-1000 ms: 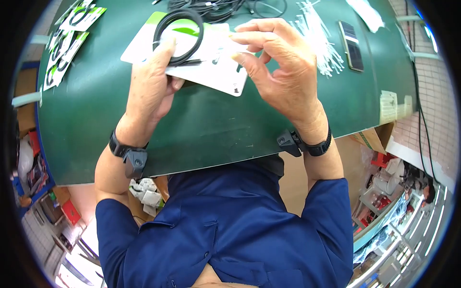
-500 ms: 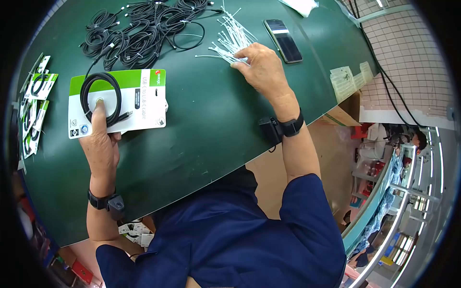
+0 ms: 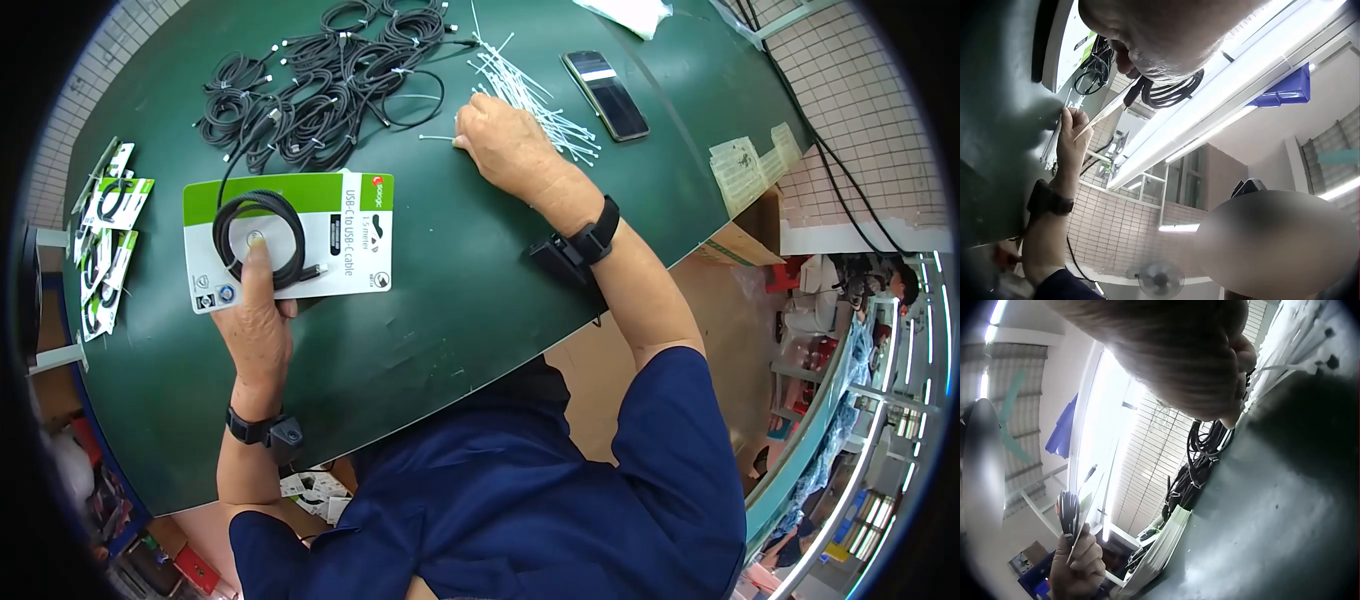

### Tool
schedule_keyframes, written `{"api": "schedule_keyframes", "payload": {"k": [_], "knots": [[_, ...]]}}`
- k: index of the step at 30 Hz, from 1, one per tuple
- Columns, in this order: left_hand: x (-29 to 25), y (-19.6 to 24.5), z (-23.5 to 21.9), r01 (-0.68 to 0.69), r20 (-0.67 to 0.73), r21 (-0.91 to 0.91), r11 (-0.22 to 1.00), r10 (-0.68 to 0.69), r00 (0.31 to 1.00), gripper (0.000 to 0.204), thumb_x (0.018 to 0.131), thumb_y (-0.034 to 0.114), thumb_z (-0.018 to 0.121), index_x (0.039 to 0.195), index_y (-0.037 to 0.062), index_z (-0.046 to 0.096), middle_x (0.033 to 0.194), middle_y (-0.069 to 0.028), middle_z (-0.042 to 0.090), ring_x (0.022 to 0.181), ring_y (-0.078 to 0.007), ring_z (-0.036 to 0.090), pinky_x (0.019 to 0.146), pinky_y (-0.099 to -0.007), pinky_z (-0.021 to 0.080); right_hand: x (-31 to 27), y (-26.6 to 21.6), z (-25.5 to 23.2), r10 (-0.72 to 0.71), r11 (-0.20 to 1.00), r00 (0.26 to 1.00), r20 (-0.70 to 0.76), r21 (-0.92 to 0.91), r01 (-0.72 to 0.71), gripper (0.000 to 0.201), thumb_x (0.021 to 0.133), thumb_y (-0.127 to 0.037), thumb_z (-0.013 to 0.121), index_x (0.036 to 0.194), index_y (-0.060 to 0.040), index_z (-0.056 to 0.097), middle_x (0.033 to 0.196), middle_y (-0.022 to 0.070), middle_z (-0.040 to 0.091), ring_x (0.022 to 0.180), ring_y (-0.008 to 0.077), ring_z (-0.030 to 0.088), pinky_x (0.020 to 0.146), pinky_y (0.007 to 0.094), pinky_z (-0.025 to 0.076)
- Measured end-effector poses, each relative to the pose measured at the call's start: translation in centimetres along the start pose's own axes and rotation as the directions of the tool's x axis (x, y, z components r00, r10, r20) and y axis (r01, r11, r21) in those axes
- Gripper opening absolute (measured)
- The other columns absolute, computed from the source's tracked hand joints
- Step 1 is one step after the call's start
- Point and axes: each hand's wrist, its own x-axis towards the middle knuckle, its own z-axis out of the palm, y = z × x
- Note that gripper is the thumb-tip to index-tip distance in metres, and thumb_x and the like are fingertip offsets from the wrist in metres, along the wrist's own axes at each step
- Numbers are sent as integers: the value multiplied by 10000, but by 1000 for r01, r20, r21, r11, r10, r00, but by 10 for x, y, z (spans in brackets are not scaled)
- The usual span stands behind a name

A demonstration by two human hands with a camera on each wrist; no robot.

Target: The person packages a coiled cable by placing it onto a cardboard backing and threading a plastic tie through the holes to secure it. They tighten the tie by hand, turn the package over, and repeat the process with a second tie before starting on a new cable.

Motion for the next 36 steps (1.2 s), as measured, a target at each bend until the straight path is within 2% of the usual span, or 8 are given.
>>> {"api": "schedule_keyframes", "payload": {"k": [10, 12, 17, 19, 20, 27, 30, 36], "knots": [[-27, -10, -19, -227, 89, 195, 954, 213, 973, 350, 970, 84, 690, 1274, -25, 555, 999, -80, 676, 622, -112, 599, 462, -254, 476, 10, 0, -21, -51, 994, 951, -305, 80, 79, 104, 948, -72, 706, 1019, 0, 682, 902, 139, 697, 758, 308, 692, 693, 387, 553], [-28, -23, -35, -567, 325, 399, 721, 467, 822, 292, 903, 2, 687, 1182, -38, 613, 900, -98, 691, 614, -155, 627, 510, -306, 509, 9, -2, -29, 6, 986, 952, -307, 158, 45, 108, 956, -72, 708, 1033, 2, 694, 901, 127, 709, 744, 266, 697, 677, 361, 553], [-21, -2, -38, -769, 536, 121, 627, 611, 582, 282, 814, -3, 743, 1084, -45, 673, 800, -108, 685, 609, -191, 647, 524, -327, 508, 8, -26, -47, 256, 836, 947, -194, 537, -116, 109, 983, -76, 711, 1059, -1, 734, 908, 82, 748, 721, 129, 704, 635, 264, 550], [-21, 24, -22, -889, 566, 138, 437, 701, 433, 200, 891, 46, 733, 1076, -18, 695, 842, -105, 712, 646, -212, 665, 534, -326, 502, 10, -35, -51, 317, 755, 939, -136, 635, -163, 105, 990, -78, 711, 1057, -4, 743, 912, 72, 756, 724, 102, 702, 631, 242, 548], [-21, 29, -18, -931, 583, 146, 335, 731, 354, 163, 930, 71, 729, 1072, -4, 706, 862, -103, 726, 664, -223, 673, 539, -326, 499, 12, -38, -52, 297, 740, 945, -135, 658, -138, 102, 992, -82, 712, 1051, -6, 746, 912, 68, 758, 735, 103, 705, 639, 241, 554], [-18, 31, -23, -957, 671, 109, 268, 690, 270, 343, 797, 123, 796, 1097, -21, 716, 795, -76, 666, 585, -168, 600, 482, -289, 415, 25, -66, -51, 135, 704, 981, -138, 710, 4, 80, 962, -66, 740, 1025, -25, 768, 954, 70, 760, 784, 129, 717, 667, 248, 573], [-15, 34, -30, -969, 706, 108, 223, 669, 232, 408, 759, 138, 807, 1124, -18, 713, 790, -73, 658, 578, -150, 588, 465, -276, 400, 33, -73, -46, -268, 754, 871, -411, 474, 456, 126, 890, -26, 791, 1012, -58, 788, 1014, 84, 750, 834, 149, 721, 681, 252, 582], [-25, 25, -39, -985, 793, 83, 151, 589, 157, 436, 763, 171, 811, 1158, 19, 706, 837, -95, 671, 594, -154, 589, 472, -276, 418, 31, -93, -39, -364, 681, 857, -365, 523, 512, 241, 797, 30, 837, 1004, -89, 804, 1050, 93, 739, 867, 175, 719, 704, 252, 591]]}}
